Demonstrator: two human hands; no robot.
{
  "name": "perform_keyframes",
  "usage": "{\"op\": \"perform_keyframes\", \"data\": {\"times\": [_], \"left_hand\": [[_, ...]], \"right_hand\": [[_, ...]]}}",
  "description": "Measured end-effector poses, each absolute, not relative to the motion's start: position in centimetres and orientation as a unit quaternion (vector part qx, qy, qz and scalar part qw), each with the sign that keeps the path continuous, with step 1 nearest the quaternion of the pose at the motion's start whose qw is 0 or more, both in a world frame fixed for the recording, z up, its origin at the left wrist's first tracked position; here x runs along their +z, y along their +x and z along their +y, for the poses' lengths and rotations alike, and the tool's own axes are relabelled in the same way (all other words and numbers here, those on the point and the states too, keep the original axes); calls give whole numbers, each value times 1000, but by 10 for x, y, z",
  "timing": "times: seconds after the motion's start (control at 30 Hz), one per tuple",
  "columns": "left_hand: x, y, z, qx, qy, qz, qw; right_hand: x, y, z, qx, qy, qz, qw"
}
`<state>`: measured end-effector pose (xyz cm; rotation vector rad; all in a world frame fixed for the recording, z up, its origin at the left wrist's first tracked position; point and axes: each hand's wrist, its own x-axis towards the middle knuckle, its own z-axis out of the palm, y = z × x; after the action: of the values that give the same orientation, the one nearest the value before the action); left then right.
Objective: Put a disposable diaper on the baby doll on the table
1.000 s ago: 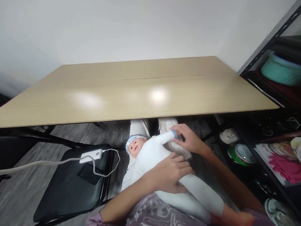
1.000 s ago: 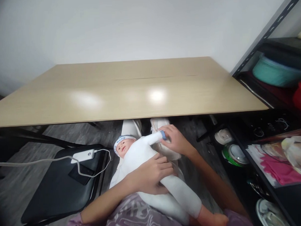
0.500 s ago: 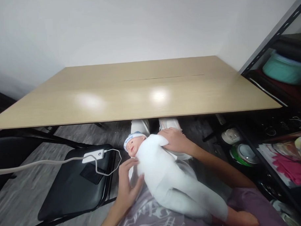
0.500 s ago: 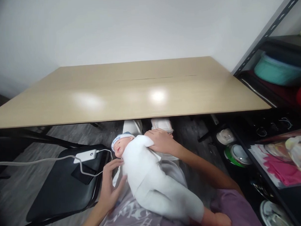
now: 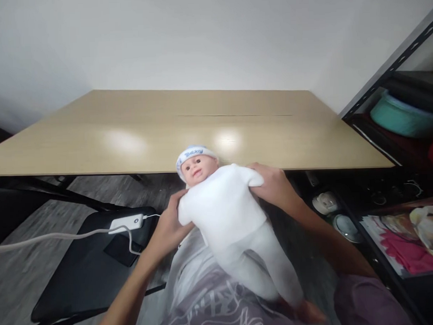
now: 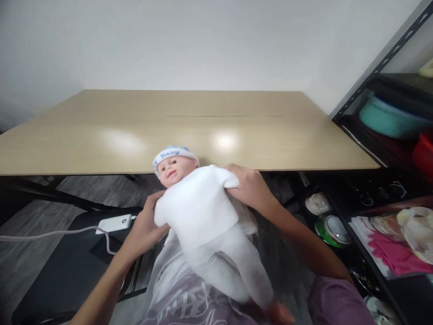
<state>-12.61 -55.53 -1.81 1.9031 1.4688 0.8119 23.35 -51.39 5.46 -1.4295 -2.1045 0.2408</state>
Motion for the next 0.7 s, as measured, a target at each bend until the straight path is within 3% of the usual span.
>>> {"op": "perform_keyframes", "data": {"times": [0.27, 0.47, 0.7], "left_hand": [[27, -96, -422, 254, 788, 502, 252], [28, -98, -365, 169, 831, 494, 191], [2, -134, -349, 189, 821, 526, 115]], "right_hand": [[44, 275, -437, 4, -652, -732, 196], [14, 313, -421, 6, -628, -736, 253], [-20, 321, -424, 26, -625, -726, 286]]}}
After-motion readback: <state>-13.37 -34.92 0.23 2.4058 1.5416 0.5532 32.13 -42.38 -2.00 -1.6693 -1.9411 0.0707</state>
